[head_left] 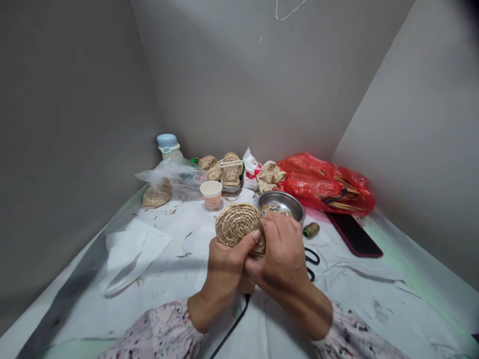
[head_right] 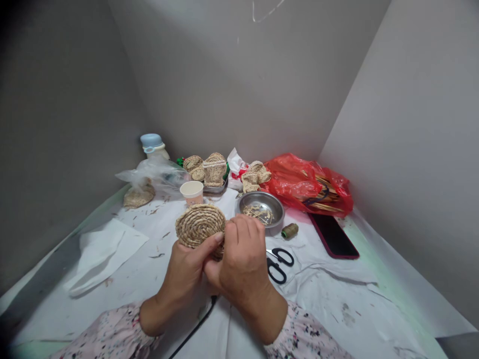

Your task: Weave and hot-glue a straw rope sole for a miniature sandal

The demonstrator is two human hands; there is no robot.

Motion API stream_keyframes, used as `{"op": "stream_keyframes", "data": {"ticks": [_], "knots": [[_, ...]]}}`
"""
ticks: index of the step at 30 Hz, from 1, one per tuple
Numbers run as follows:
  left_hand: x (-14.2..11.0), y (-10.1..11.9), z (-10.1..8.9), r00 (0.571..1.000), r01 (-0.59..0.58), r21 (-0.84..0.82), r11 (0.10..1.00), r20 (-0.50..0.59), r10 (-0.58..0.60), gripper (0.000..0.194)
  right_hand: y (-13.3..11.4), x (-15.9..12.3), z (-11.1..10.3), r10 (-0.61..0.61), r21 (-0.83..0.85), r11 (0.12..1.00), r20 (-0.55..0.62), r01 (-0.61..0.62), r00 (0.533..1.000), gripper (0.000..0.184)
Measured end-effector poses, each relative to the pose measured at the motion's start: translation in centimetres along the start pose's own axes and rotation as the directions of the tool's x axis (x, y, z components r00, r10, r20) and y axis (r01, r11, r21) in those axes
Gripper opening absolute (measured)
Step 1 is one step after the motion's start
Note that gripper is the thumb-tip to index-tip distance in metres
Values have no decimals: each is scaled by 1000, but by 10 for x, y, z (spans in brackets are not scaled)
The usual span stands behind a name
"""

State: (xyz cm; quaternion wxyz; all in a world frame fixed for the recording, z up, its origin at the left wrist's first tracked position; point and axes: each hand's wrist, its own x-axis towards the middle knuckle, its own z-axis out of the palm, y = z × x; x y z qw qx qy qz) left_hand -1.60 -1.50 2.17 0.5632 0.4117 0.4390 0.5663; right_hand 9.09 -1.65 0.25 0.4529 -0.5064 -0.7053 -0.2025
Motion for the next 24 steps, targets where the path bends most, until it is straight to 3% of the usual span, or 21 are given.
{"op": "stream_keyframes", "data": {"ticks": [14,18,24], "knots": [[-1,-2,-1,1000,4,-7,1000,11,-4,15,-1,-1,3,12,8,1000,-46,-12,999,23],[-2,1,0,1000,-22,3,1000,17,22,15,-3,-5,6,29,21,999,-100,-27,995,28],[-2,5,0,999,-45,20,999,3,45,18,-4,-7,5,24,37,999,-71,-21,997,47]]}}
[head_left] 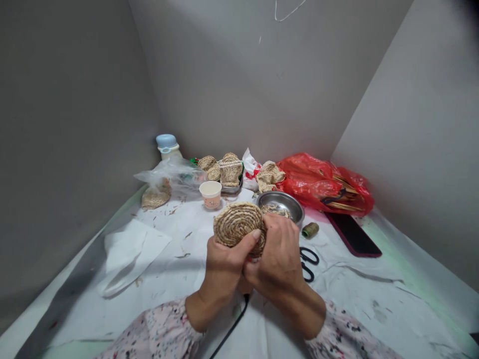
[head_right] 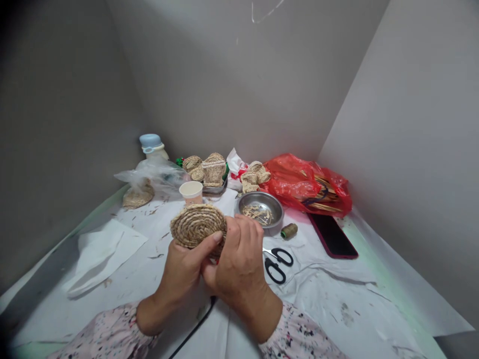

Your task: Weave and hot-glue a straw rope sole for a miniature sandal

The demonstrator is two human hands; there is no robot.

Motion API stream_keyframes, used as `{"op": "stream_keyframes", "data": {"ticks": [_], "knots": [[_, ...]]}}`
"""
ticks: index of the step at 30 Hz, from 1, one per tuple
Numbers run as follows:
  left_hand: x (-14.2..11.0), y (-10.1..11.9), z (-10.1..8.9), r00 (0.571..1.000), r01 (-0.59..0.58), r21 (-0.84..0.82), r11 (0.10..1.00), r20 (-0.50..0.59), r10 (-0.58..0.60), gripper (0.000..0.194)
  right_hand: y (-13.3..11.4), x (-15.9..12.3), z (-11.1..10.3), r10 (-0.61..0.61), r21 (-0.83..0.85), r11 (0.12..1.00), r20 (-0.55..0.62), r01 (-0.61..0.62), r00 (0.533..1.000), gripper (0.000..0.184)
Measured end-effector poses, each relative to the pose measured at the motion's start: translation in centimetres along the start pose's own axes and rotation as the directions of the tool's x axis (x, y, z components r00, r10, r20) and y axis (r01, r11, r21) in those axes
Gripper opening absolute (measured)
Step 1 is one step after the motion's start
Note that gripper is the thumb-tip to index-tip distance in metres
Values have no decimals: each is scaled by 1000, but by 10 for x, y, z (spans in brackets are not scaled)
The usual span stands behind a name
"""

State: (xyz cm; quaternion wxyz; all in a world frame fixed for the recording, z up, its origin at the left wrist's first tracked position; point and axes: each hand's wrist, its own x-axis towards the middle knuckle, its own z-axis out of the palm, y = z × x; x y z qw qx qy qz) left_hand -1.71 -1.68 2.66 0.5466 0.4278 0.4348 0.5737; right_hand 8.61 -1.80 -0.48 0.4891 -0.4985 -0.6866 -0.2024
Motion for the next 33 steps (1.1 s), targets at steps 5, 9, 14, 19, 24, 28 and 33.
{"op": "stream_keyframes", "data": {"ticks": [5,9,14,19,24,28,33], "knots": [[3,-1,-1,1000,-23,36,999,-15,23,21,-1,2,-4,-2,-32,999,48,3,999,50],[5,-4,-3,999,-22,43,999,-42,24,26,-1,5,-5,-5,-44,999,62,8,998,47],[5,-4,-2,999,2,77,997,-50,2,24,2,3,-2,-34,-49,998,31,36,999,43],[6,-4,-1,999,5,61,998,-39,-3,22,4,2,-1,-49,-66,997,28,51,998,41],[5,-6,-2,999,15,61,998,-31,-13,23,3,4,-1,-54,-66,996,20,55,998,39],[4,-6,-2,999,12,71,997,-48,-9,23,4,4,-2,-60,-56,997,23,61,998,37],[1,-3,1,999,0,89,996,-35,3,21,4,4,-2,-52,-44,998,35,53,998,36]]}}
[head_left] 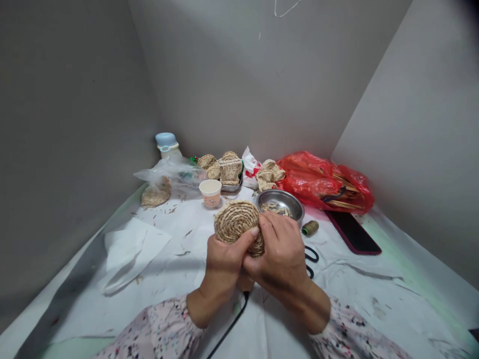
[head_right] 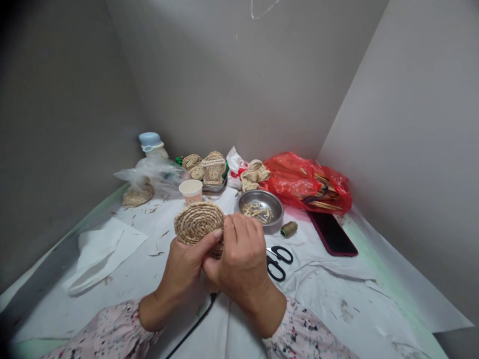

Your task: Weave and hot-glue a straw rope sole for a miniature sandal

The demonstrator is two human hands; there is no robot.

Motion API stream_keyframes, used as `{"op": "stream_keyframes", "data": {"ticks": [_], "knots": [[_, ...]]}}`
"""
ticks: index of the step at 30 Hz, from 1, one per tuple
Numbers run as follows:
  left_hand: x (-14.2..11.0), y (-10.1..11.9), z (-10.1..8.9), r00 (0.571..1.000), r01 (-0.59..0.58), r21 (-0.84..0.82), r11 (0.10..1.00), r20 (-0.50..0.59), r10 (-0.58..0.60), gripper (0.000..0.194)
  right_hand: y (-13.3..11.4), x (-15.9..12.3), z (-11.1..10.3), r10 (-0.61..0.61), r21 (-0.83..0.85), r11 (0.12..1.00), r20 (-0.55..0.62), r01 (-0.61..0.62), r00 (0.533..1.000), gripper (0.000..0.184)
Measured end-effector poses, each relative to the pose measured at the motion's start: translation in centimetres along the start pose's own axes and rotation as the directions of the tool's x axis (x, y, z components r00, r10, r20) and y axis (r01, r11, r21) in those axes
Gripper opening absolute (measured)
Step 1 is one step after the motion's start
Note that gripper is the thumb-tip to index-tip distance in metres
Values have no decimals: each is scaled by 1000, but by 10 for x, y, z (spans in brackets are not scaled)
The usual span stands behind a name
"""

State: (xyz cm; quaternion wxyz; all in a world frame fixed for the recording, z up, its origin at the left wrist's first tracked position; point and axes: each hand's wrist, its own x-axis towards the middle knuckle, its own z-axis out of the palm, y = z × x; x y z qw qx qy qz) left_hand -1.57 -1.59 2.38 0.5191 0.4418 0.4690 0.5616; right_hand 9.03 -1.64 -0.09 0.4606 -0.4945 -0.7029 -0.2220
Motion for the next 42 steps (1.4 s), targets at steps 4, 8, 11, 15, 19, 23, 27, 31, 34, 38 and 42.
{"op": "stream_keyframes", "data": {"ticks": [4,8,11,15,19,23,27,31,34,38,42], "knots": [[-2,1,1,1000,-6,6,1000,0,6,20,1,-1,0,-4,2,1000,13,4,1000,35],[-2,1,0,1000,0,13,1000,6,-1,20,2,0,-1,-7,4,1000,14,7,1000,34],[-2,0,1,1000,-1,3,1000,-9,1,21,1,0,0,-6,4,1000,24,6,1000,34],[-3,2,2,1000,-1,-16,1000,-17,1,19,-1,-1,1,35,-2,999,38,-35,999,34],[-4,3,2,1000,17,-23,1000,-8,-17,19,-2,-1,2,47,20,999,47,-48,998,37],[-4,0,2,1000,23,-37,999,-17,-24,21,-1,0,2,39,39,998,18,-40,999,36],[-3,0,3,999,28,-81,996,-13,-29,23,-1,-1,2,43,47,998,-4,-43,999,39],[-3,2,4,999,30,-95,995,-19,-32,22,-2,-2,3,52,38,998,1,-52,999,39],[-4,2,4,999,41,-112,993,-4,-41,22,-2,-2,2,50,38,998,3,-50,999,39],[-3,-1,3,999,46,-127,991,17,-44,22,0,-2,2,47,43,998,-1,-47,999,38],[-2,-1,2,999,47,-113,993,24,-44,21,1,-2,2,34,58,998,-13,-33,999,40]]}}
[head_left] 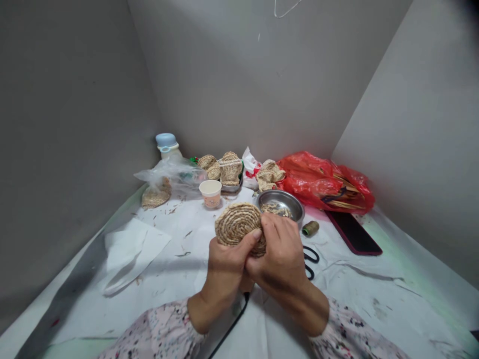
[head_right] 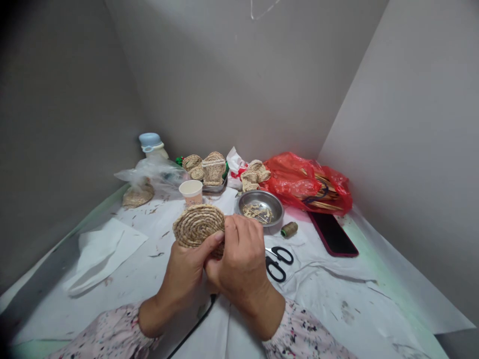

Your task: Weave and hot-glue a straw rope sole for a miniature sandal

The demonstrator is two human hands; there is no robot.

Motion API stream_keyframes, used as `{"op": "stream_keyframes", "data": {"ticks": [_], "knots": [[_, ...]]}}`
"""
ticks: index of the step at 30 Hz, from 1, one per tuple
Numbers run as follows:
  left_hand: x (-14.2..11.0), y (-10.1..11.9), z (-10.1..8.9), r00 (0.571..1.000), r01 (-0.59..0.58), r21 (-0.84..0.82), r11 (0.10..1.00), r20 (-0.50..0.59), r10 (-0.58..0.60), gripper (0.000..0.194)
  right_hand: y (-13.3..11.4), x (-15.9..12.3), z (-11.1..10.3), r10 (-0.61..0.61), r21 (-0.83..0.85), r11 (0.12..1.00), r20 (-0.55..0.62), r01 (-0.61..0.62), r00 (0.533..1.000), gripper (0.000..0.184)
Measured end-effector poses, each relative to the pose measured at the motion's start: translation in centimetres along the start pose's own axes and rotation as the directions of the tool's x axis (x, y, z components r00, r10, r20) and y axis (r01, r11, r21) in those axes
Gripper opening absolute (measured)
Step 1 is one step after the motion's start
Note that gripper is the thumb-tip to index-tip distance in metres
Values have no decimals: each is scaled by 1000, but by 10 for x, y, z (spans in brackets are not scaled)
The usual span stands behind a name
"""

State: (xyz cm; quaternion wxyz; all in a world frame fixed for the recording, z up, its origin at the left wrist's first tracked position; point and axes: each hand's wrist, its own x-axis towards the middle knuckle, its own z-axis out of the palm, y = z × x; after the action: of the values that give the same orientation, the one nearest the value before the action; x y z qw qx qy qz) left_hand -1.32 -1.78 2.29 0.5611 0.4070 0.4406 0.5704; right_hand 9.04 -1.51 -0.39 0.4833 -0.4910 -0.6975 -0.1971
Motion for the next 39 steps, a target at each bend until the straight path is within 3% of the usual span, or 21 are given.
{"op": "stream_keyframes", "data": {"ticks": [39], "knots": [[3,-5,1,1000,-14,-29,999,-19,13,20,0,2,-3,25,-4,1000,82,-24,996,32]]}}
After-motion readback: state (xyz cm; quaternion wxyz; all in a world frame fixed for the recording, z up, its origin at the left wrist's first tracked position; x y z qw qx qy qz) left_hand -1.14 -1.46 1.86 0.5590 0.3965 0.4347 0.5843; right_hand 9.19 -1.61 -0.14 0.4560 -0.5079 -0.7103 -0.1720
